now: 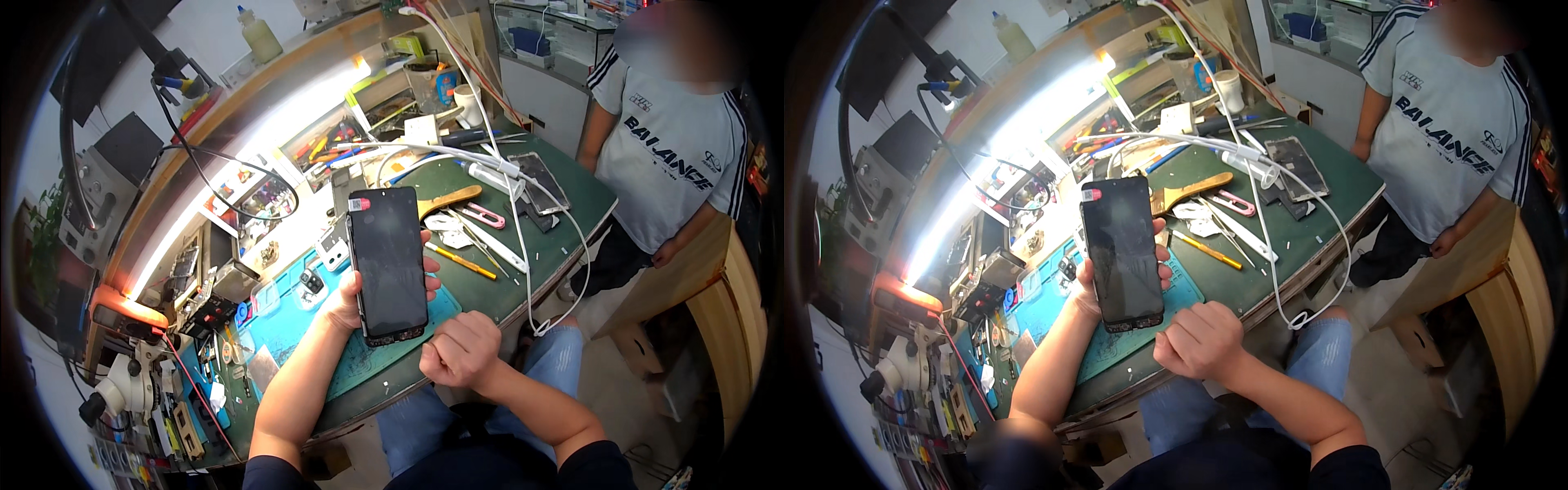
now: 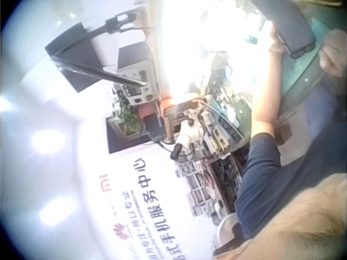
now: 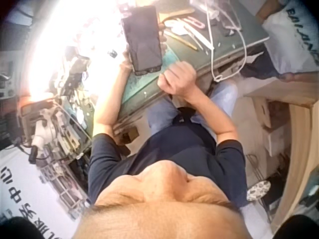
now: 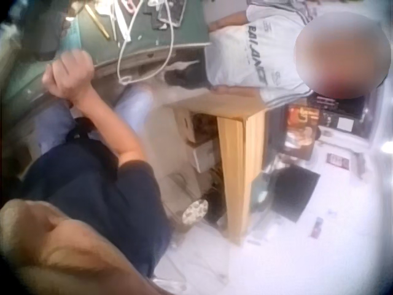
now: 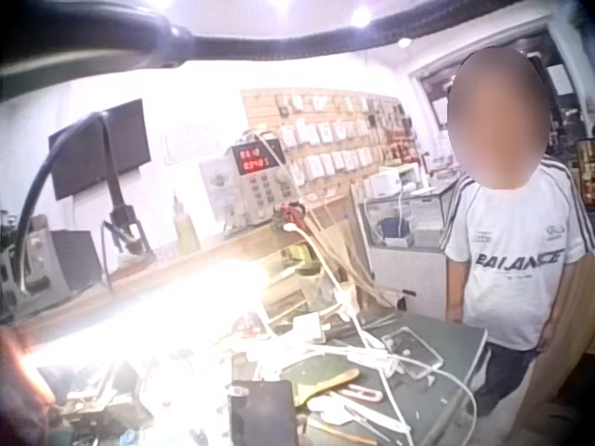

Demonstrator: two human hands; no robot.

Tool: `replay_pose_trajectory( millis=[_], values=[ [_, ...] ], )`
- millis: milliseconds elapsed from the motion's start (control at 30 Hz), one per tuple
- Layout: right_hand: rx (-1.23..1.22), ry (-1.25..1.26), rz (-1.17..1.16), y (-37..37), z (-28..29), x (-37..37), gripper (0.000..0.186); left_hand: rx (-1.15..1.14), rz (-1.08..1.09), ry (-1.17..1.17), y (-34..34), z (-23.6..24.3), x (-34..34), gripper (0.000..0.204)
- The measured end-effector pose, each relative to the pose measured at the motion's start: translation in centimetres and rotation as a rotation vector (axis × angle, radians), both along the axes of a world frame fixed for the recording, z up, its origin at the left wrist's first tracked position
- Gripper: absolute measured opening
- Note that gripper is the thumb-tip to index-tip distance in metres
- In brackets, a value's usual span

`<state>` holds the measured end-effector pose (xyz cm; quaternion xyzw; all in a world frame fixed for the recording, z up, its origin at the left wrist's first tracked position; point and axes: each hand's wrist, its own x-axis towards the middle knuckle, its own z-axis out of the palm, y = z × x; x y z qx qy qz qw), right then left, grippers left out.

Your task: The person tests a smartphone's touchscreen and dialer, then disassembles it using a screwdriver and spudger to remove the battery. They then handle a second phone, scanning a QR code on its screen, and finally use a soldering iron on the back of a phone casing.

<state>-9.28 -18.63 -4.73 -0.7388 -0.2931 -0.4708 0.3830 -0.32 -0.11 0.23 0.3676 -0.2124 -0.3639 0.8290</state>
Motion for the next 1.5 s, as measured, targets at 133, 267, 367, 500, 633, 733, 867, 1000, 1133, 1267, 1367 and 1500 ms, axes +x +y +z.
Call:
replay_pose_trajectory(
  millis=[133, 267, 367, 500, 633, 733, 867, 1000, 1133, 1267, 1367, 1500],
  values=[
    [0.001, -0.017, -0.020, -0.1, -0.2, -0.1, 0.025, 0.024, -0.011, -0.043, 0.0, -0.1, 0.1, 0.120],
    [0.000, -0.029, -0.029, 0.0, -0.3, 0.1, 0.022, 0.090, 0.003, -0.113, 0.5, 1.2, -0.2, 0.120],
    [-0.013, -0.033, -0.027, -0.2, -0.2, 0.2, 0.020, 0.148, 0.009, -0.124, 1.2, 2.5, -1.1, 0.120],
    [-0.021, -0.024, -0.023, -0.2, -0.4, 0.2, 0.013, 0.135, 0.064, -0.089, 4.2, 2.6, -4.0, 0.121],
    [0.074, 0.136, 0.036, -0.1, 0.1, -0.3, 0.003, 0.108, 0.136, -0.012, 7.3, 0.8, -6.8, 0.122],
    [0.103, 0.067, 0.047, 1.3, 3.1, -1.9, 0.014, 0.054, 0.160, 0.049, 8.7, -0.2, -8.3, 0.122],
    [-0.036, 0.113, 0.062, 3.8, 4.8, -2.7, 0.039, 0.051, 0.148, 0.042, 8.6, -0.2, -8.3, 0.124],
    [-0.017, 0.187, 0.044, 4.9, 4.3, -2.2, 0.045, 0.099, 0.138, 0.036, 8.6, 0.2, -8.7, 0.125],
    [-0.028, 0.211, 0.032, 4.9, 3.6, -2.2, 0.047, 0.099, 0.152, 0.031, 8.2, 0.3, -8.8, 0.124],
    [-0.088, 0.181, 0.056, 4.8, 3.7, -2.3, 0.047, 0.093, 0.178, 0.022, 8.0, 0.0, -8.5, 0.121],
    [-0.106, 0.148, 0.070, 4.9, 4.2, -2.4, 0.046, 0.097, 0.216, -0.006, 7.9, 0.0, -8.6, 0.121],
    [-0.103, 0.091, 0.071, 4.9, 4.2, -2.3, 0.044, 0.108, 0.221, -0.024, 7.9, 0.2, -8.7, 0.122]
  ],
)
